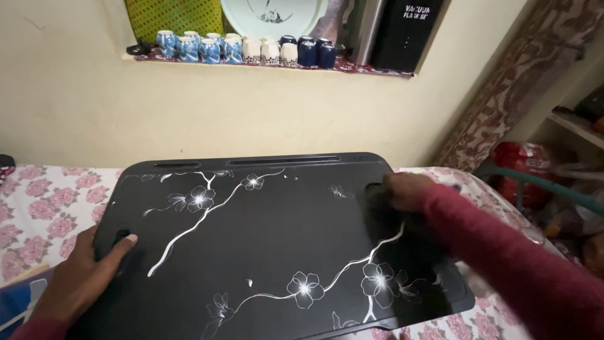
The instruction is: The person wipes the exterior of a laptop with a cloth, sets it aside, and then thoroughly wipes a small folding table with the cloth before extending its legs.
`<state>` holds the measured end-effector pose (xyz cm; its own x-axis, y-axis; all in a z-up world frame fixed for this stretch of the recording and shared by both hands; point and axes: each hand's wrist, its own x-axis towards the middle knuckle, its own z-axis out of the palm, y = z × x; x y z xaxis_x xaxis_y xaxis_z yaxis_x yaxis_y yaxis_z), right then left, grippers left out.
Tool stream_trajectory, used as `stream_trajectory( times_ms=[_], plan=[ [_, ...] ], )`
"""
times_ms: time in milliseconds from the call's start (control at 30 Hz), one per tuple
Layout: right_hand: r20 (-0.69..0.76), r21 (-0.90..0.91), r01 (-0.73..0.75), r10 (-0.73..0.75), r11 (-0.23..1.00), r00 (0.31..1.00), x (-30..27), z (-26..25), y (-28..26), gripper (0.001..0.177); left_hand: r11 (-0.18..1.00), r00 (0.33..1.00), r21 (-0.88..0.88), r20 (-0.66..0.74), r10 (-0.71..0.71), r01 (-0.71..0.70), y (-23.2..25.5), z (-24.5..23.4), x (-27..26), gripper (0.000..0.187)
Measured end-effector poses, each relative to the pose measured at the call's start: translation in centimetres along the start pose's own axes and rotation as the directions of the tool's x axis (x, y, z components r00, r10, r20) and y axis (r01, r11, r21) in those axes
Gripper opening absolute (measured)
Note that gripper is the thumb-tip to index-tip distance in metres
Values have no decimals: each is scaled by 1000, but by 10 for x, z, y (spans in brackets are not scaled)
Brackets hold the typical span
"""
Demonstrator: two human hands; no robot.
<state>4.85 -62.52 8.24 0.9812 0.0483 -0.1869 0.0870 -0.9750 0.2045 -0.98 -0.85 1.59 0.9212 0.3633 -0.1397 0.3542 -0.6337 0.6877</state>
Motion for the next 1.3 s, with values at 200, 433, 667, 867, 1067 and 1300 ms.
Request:
stream_trajectory(
  times_ms=[200,433,667,867,1067,1300],
  plan=[
    [-89,-262,-148,129,954,988,-28,-14,-31,22,991,993,-61,-23,118,-120,-4,0,-3,88],
    [-291,-112,-344,301,932,908,12,14,-56,20,991,992,-39,-5,130,-130,-17,6,5,97],
    [-171,249,-16,60,968,983,-24,16,-5,39,978,974,12,-79,211,-210,-20,6,8,97],
    [-342,156,206,-143,966,929,-84,13,-23,34,997,1000,77,15,-7,5,-13,5,9,96],
    [-451,71,-34,62,997,891,-45,14,-82,20,993,991,-5,-58,121,-122,-20,8,10,84],
    [-399,12,-286,267,958,877,33,8,-51,20,986,983,-43,-91,159,-164,-19,5,7,81]
  ],
)
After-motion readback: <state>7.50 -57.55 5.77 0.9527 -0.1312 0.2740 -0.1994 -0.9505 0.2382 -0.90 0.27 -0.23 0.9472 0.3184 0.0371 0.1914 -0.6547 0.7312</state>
